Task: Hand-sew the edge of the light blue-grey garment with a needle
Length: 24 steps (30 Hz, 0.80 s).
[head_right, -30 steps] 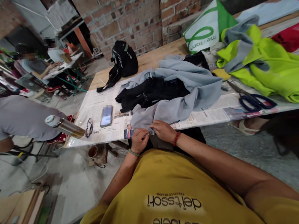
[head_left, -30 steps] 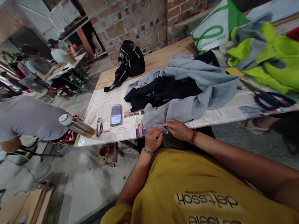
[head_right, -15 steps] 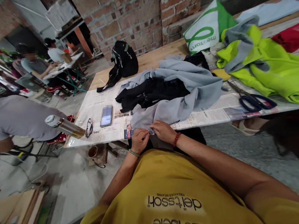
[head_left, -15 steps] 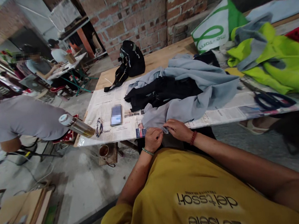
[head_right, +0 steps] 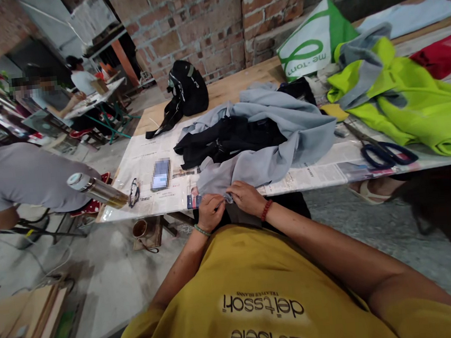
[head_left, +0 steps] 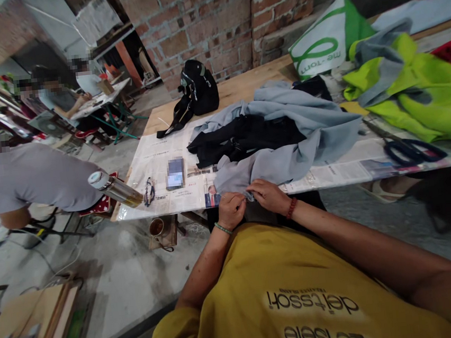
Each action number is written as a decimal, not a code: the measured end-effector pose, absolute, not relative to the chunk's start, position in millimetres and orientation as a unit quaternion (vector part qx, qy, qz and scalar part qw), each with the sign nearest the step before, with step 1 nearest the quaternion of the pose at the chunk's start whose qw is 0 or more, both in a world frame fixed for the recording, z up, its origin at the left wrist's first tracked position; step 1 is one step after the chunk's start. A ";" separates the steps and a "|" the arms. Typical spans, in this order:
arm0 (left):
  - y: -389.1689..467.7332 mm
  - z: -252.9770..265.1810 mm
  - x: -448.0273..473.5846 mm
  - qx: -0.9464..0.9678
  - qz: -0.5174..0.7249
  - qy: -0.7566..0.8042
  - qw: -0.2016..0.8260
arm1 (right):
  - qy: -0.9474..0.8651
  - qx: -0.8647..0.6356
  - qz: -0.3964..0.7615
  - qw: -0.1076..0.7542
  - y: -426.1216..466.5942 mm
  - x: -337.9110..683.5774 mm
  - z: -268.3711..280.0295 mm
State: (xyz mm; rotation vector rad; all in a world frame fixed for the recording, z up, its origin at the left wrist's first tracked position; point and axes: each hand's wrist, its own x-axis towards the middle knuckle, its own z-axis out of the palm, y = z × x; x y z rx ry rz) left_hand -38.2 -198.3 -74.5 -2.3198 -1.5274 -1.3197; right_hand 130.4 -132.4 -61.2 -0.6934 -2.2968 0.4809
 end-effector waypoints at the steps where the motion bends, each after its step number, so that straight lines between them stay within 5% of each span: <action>1: -198.3 -74.4 -38.2 -0.754 -0.428 -0.496 0.035 | -0.882 -0.267 0.185 0.341 -132.5 130.5 -61.0; 24: -199.5 -71.6 -38.4 -0.735 -0.457 -0.501 0.000 | -0.871 -0.295 0.179 0.349 -129.9 132.2 -62.2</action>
